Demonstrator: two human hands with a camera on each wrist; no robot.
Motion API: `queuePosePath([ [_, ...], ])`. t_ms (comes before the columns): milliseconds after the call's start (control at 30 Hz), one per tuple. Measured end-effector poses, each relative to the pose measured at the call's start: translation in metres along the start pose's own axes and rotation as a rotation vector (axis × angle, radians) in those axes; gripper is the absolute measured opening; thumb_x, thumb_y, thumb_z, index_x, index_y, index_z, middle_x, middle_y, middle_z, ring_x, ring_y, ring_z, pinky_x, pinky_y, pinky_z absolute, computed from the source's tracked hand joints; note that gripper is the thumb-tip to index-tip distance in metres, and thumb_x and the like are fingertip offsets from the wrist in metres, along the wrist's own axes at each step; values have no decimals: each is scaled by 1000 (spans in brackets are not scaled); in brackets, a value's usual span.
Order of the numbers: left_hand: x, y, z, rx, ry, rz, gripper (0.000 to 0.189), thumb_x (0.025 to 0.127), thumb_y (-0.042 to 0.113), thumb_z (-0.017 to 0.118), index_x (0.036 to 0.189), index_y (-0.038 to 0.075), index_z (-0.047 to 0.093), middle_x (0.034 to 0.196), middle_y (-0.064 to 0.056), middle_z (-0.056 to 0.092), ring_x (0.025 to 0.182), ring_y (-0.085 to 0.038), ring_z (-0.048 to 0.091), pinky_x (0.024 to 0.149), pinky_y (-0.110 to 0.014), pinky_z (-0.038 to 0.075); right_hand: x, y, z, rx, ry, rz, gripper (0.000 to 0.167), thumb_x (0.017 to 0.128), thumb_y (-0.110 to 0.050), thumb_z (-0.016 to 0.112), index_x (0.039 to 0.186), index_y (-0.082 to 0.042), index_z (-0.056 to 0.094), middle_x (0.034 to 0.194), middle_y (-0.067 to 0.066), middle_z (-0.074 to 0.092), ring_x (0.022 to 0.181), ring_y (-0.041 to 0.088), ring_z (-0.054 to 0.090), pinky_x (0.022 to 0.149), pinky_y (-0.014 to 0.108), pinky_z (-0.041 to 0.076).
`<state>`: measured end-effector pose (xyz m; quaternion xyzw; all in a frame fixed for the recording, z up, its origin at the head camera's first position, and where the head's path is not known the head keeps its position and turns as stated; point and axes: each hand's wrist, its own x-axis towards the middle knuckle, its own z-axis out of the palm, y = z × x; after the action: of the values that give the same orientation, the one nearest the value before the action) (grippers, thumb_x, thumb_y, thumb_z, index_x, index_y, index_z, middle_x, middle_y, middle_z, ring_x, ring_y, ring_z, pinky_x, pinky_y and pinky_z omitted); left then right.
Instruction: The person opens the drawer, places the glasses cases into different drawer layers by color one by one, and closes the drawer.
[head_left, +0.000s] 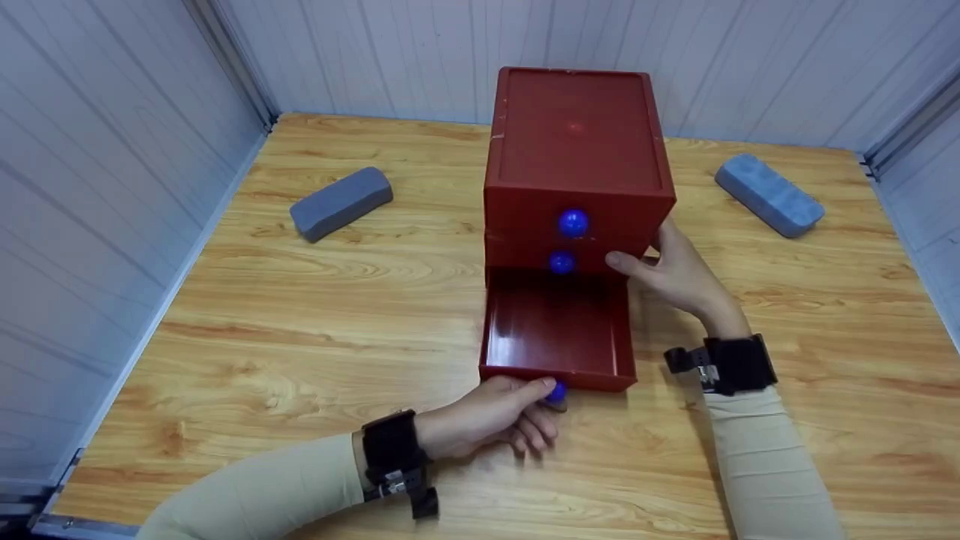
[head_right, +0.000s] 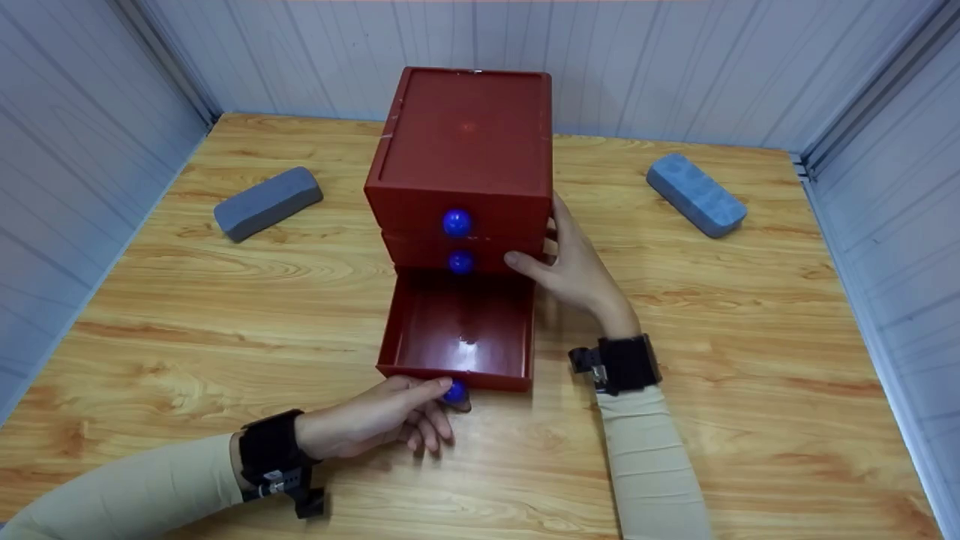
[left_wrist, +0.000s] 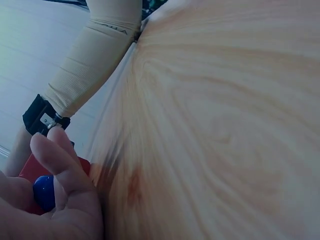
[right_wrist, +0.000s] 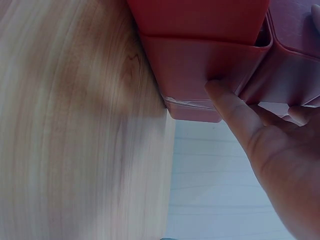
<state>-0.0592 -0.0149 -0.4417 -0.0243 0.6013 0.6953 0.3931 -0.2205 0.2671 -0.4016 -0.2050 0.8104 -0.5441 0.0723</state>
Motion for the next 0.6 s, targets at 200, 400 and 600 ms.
queuePosePath([
  [200,-6,3,-2,77,-71,-35,49,110,44,57,121,-1,74,82,-4,76,64,-10,70,55,-20,55,0,0,0,-13,-2,-4,76,103,-22,72,165,-22,28,160,7,45,147,30,47,105,38,56],
  [400,-23,19,-10,229,-204,12,42,110,38,58,119,1,77,90,-11,79,70,-12,72,60,-24,59,1,-1,0,-14,-2,-6,77,103,-22,73,165,-21,28,160,7,46,146,30,47,108,47,55],
  [600,-43,60,-31,475,-296,272,30,112,31,56,125,12,76,110,-15,78,91,-31,75,81,-51,64,-1,-1,0,-8,3,4,77,103,-22,73,166,-23,28,161,7,45,147,30,46,110,53,53],
])
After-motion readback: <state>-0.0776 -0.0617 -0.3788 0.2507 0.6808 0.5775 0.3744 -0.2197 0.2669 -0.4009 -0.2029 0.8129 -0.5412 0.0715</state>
